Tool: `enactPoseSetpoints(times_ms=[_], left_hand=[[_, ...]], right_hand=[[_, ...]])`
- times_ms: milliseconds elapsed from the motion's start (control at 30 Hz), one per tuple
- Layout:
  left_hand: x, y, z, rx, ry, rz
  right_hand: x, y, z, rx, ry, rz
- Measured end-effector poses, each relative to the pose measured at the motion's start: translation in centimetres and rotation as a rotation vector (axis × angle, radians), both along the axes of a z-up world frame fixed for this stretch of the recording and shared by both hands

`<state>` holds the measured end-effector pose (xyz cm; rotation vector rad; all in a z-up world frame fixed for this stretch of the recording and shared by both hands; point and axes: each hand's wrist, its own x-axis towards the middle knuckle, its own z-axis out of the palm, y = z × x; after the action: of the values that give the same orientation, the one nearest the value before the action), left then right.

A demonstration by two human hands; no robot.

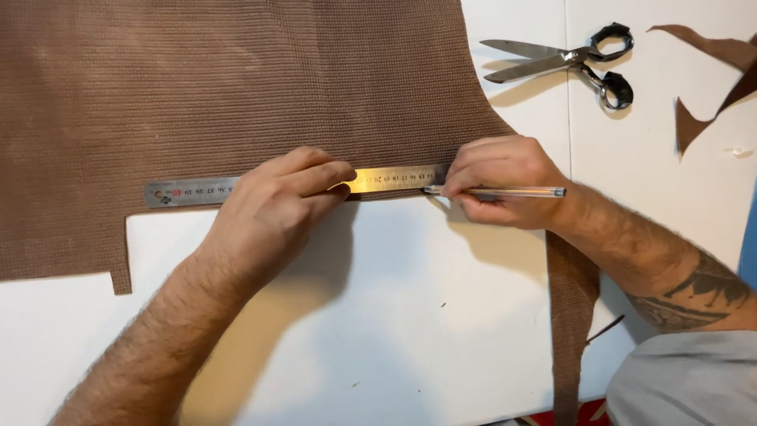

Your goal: Measuring and marking a piece of brown textured leather using a metal ruler and pencil, followed by cutting with scissors.

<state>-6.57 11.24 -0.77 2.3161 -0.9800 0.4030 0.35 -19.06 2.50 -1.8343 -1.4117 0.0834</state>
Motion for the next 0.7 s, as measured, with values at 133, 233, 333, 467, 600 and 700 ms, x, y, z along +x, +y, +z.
enactPoseSetpoints(times_ms=[133, 233, 333, 467, 600, 700], left_hand=[[0.2, 0.2, -0.3, -0.034, 0.013, -0.007], [0.3, 0.2, -0.3, -0.072, 0.015, -0.024], [0.2, 0.3, -0.3, -0.055, 0.000, -0.001], [0.2, 0.4, -0.6, -0.086, 0.026, 0.002], [0.0, 0.5, -0.7, -0.114, 0.086, 0.017], [0.3, 0.3, -0.7, -0.117, 0.066, 0.003]], right_hand=[[-0.2, 0.6, 0.0, 0.027, 0.019, 0.012], [-0.1, 3.3, 1.1, 0.015, 0.075, 0.124], [0.3, 5.1, 1.9, 0.000, 0.054, 0.232], [0.2, 4.0, 1.8, -0.005, 0.008, 0.209], [0.0, 4.1, 1.3, 0.004, -0.006, 0.109], [0.0, 6.0, 1.4, 0.024, 0.026, 0.170]])
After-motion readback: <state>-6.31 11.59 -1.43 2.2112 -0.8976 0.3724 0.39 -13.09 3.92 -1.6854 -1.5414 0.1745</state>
